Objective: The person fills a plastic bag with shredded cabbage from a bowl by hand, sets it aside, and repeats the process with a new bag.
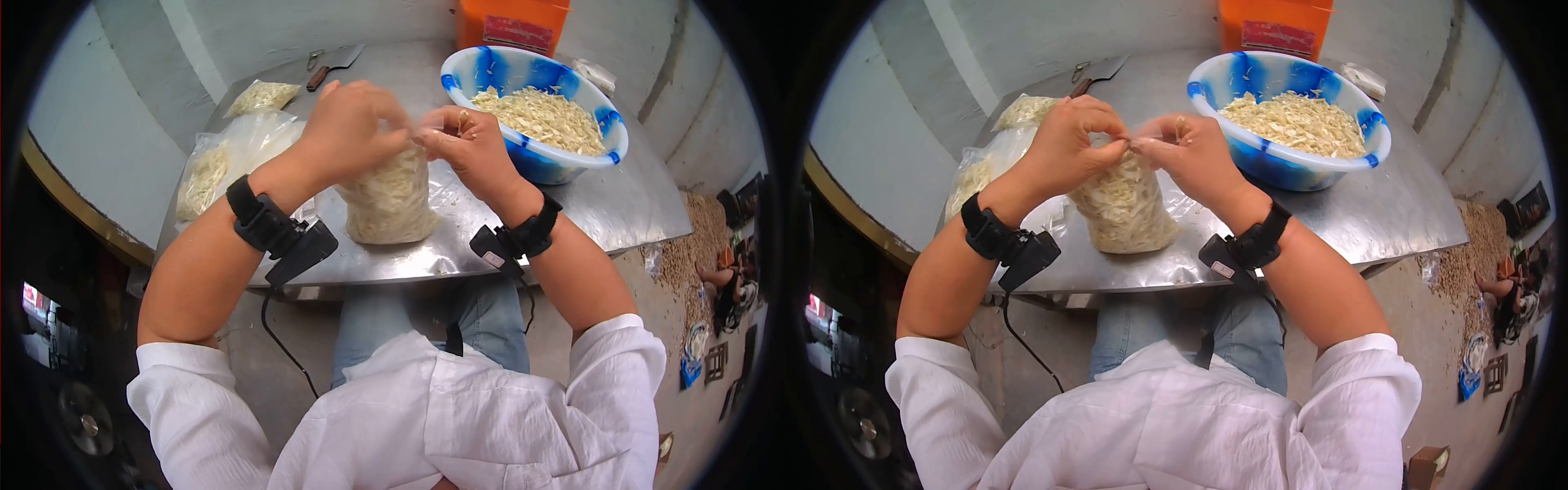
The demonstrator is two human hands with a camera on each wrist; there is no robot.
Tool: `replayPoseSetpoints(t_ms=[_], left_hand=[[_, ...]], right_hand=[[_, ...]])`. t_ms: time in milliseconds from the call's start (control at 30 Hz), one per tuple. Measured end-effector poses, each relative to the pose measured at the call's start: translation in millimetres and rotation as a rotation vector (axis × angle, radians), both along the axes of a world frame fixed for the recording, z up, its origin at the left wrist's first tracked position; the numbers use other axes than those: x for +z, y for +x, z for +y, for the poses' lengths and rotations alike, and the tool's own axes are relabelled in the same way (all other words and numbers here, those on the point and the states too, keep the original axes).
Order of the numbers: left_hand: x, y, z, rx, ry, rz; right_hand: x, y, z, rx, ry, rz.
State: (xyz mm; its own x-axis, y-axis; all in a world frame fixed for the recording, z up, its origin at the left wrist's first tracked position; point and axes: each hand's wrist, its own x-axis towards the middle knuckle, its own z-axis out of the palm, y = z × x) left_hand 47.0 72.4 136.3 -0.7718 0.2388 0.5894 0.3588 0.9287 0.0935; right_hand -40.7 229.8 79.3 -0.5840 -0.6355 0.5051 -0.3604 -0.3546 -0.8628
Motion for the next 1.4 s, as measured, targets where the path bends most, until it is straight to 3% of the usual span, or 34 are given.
replayPoseSetpoints(t_ms=[333,533,800,867,1000,1067,1400], left_hand=[[2,-1,-5,-0.032,0.077,-0.078],[2,3,-5,0.004,0.121,-0.109],[5,2,-7,-0.029,0.128,-0.11],[12,9,-8,-0.027,0.266,-0.272],[12,18,-34,-0.04,0.295,-0.291],[16,24,-42,0.05,0.273,-0.394],[22,42,-34,0.095,0.353,-0.444]], right_hand=[[11,-1,5,-0.184,0.139,0.235],[10,-3,14,-0.206,0.165,0.156],[2,-1,4,0.027,0.09,0.017],[-2,1,2,0.016,0.049,0.007],[-6,3,1,-0.024,-0.042,-0.021],[-8,2,0,-0.032,-0.041,-0.017],[-8,-2,-2,-0.032,-0.075,-0.081]])
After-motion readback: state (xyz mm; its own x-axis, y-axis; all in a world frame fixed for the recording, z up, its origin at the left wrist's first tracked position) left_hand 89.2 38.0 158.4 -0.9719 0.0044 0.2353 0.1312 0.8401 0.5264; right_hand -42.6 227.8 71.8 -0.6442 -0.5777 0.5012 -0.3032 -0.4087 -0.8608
